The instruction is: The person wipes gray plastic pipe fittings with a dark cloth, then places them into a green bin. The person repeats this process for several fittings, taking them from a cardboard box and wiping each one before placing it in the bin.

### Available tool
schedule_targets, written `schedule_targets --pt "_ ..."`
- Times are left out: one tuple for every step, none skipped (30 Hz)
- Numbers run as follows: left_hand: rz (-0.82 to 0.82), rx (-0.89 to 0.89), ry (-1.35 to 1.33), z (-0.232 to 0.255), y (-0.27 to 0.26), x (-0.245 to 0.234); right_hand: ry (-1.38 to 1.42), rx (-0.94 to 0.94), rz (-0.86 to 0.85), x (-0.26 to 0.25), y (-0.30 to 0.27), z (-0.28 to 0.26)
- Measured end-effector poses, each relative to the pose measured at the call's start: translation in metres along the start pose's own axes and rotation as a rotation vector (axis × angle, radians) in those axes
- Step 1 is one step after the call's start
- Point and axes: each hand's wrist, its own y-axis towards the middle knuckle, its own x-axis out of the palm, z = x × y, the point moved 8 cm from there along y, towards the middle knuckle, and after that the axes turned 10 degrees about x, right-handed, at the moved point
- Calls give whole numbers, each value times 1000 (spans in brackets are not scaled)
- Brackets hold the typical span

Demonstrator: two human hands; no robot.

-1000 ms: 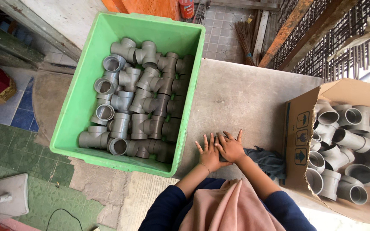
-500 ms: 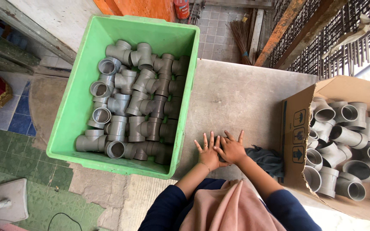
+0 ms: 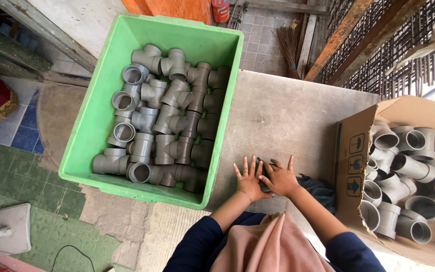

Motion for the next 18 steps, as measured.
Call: schedule_targets --pt "-1 1 -1 1 -1 -1 -1 1 -2 4 4 0" --pt "-6 3 -2 1 -2 -2 11 4 -10 8 9 0" --pt "-10 2 -1 1 -3 -3 23 5 -18 12 14 0" --pt "-10 2 0 1 -2 -2 23 5 -18 14 16 -3" --pt "-10 4 -17 1 -1 -1 27 15 -18 15 20 -4" --pt "-10 6 -33 1 1 0 30 26 -18 16 24 -6" --pt "-7 7 -30 1 1 -1 30 27 -14 18 26 -6" --pt "0 8 -29 0 2 -1 36 35 1 18 28 -6" --pt "4 10 -30 1 2 0 43 45 12 19 28 -5" --pt "3 11 -29 1 1 -1 44 47 12 22 25 -4" --pt "4 14 -27 2 0 -2 56 34 49 20 22 -3" --pt "6 17 -25 2 0 -4 68 22 87 19 19 -3" --pt "4 17 -26 1 1 -1 68 22 85 17 8 -3" --pt "6 22 -8 0 3 0 60 -1 102 13 -3 -5" --pt "7 27 8 0 4 3 52 -23 118 9 -15 -6" --pt "5 28 5 1 2 2 51 -22 115 13 -24 0" --pt "15 36 -1 1 1 0 7 -14 117 16 -32 6" --pt "25 43 -6 2 0 -2 -37 -7 119 20 -41 12"
